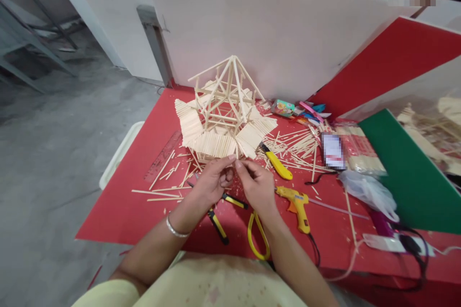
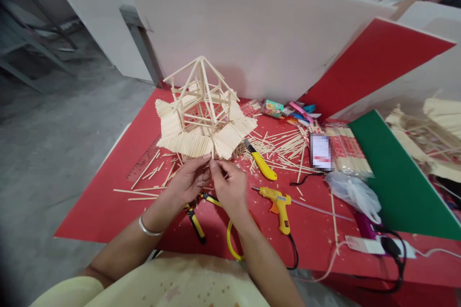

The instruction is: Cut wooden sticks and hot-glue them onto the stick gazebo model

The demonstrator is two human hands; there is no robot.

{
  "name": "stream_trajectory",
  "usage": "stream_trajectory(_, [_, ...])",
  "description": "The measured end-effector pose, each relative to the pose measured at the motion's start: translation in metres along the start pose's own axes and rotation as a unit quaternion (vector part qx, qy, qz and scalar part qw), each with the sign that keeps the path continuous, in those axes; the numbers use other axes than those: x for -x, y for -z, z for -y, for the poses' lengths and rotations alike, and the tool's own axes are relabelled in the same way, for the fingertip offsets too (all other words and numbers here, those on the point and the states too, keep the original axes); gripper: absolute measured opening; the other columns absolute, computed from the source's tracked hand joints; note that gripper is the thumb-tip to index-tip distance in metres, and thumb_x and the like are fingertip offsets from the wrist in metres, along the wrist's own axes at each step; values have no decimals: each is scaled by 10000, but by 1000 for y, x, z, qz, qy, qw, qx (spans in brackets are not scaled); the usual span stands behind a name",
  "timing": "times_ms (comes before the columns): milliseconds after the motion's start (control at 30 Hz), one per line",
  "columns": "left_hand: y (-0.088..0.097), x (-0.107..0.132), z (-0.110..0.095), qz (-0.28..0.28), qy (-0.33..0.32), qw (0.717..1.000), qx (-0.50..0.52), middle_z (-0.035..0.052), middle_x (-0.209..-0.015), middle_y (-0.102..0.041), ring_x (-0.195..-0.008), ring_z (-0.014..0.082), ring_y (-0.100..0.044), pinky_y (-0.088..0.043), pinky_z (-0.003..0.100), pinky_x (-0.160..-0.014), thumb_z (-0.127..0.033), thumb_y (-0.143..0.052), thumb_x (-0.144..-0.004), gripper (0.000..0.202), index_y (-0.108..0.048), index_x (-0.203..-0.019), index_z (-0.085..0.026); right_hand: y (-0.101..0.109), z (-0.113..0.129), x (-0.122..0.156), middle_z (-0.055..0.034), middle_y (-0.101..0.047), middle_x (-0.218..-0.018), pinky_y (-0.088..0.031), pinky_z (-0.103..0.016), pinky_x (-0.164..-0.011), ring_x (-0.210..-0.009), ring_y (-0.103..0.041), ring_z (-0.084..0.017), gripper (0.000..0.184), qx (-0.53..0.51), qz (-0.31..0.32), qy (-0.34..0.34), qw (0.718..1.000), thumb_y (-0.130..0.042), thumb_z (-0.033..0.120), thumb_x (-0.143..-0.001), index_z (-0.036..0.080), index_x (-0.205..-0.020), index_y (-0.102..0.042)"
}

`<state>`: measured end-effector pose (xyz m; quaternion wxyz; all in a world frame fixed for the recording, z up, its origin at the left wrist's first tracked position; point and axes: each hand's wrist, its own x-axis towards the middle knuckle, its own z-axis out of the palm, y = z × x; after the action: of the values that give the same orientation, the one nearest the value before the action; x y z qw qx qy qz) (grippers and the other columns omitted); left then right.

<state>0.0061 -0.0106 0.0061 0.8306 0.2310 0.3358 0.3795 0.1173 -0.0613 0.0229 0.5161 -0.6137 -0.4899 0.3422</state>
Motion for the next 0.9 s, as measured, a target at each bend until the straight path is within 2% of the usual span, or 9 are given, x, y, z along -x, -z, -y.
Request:
stream_trajectory(233, [-9, -7, -6, -23, 10, 1000, -5, -41, -546, -498, -412, 23, -369, -180, 160, -355, -329, -769, -677, 264, -646, -747, -106, -5, -1, 1, -1, -694, -719, -496, -239, -664, -668, -630, -134, 243, 0, -9, 9, 1000, -561, 357, -900, 184, -807, -704])
stream_trajectory(567, [-13, -12, -11, -38, 40, 998, 27, -61, -502, -466, -385, 17, -345, -186, 155, -354, -282, -772, -645, 254, -575, -665, -123, -5, -9, -1, 0, -728, -837, -526, -258, -728, -746, -658, -140, 219, 11, -5, 26, 1000, -580, 365, -898, 203, -927, -726])
stream_trajectory(900, [-18, -12, -16, -38, 51, 996, 63, -65, -467, -486, -349, 9, -351, -195, 142, -346, -230, -749, -648, 218, -558, -654, -125, -1, -18, -2, -29, -726, -962, -512, -293, -816, -873, -664, -161, 205, 135, -24, 99, 986, -595, 345, -897, 231, -1007, -725])
